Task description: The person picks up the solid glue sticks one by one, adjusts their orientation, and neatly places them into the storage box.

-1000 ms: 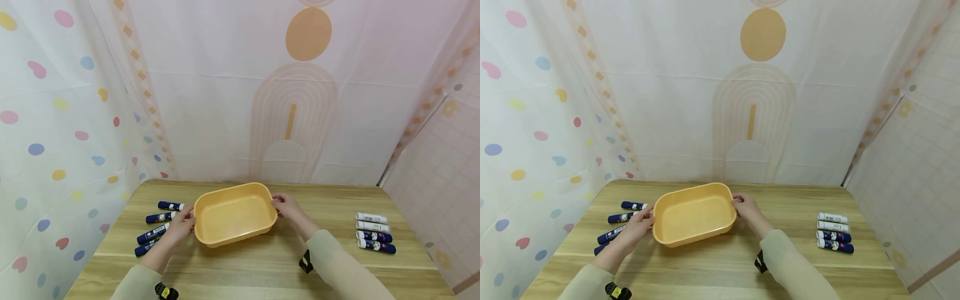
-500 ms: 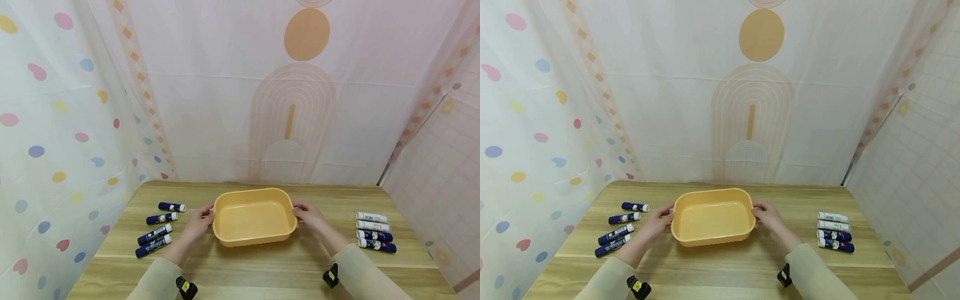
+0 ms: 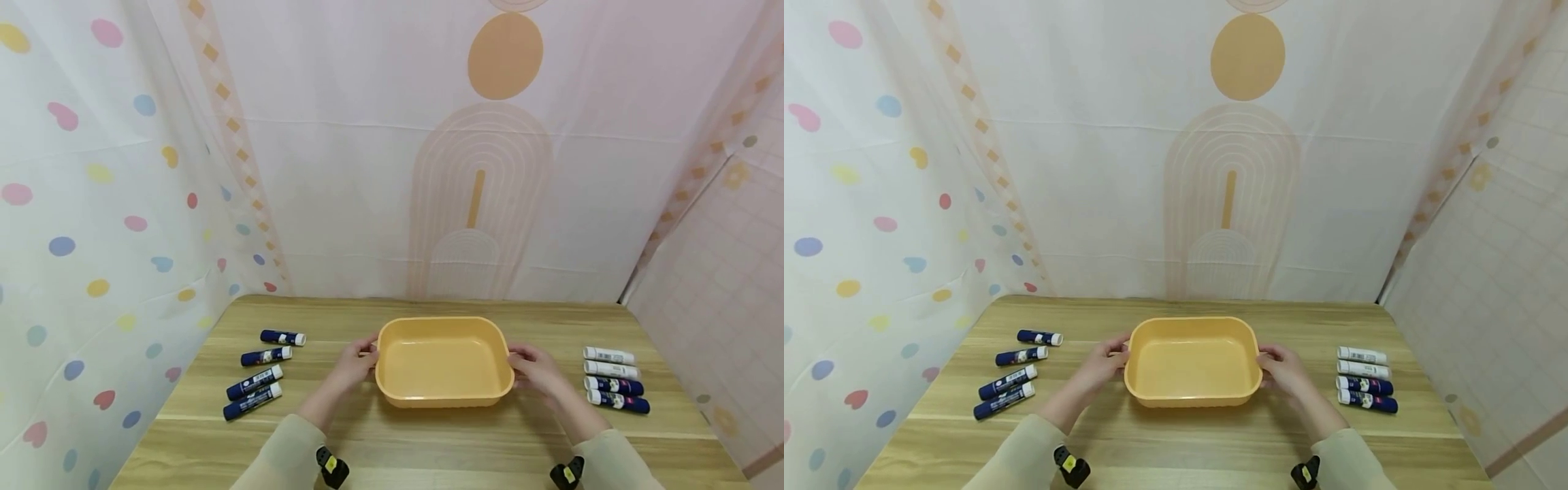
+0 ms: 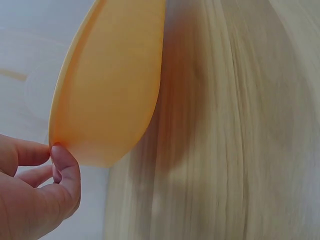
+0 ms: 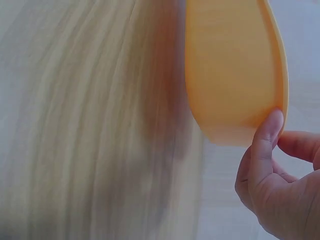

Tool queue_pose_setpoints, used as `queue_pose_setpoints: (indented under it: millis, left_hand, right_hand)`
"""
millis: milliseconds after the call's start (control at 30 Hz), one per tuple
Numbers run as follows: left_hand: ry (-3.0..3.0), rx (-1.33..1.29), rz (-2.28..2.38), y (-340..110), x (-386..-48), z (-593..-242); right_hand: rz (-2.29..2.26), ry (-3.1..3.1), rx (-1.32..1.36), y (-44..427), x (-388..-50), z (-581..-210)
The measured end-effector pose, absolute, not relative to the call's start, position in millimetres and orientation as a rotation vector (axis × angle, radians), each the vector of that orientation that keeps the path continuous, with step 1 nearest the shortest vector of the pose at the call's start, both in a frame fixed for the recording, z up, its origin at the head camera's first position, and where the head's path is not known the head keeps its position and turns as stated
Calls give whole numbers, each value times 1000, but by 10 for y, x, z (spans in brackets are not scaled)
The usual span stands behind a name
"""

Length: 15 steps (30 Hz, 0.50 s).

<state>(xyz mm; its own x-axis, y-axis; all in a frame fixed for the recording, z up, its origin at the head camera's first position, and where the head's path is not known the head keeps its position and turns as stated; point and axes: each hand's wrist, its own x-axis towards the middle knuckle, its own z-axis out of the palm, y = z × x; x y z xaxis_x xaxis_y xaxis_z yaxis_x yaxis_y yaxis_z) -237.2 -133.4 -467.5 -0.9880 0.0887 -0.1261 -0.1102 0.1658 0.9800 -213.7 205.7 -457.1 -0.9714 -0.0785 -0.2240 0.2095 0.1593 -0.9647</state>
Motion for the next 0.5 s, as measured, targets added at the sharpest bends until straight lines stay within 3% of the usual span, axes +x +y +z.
queue_pose_setpoints:
  millis: [500]
  left_hand:
    - [2269,-27,1921,-1227,-2363,-4674]
  right_hand:
    - [-1890,2221,149,2103,-2080,-4647]
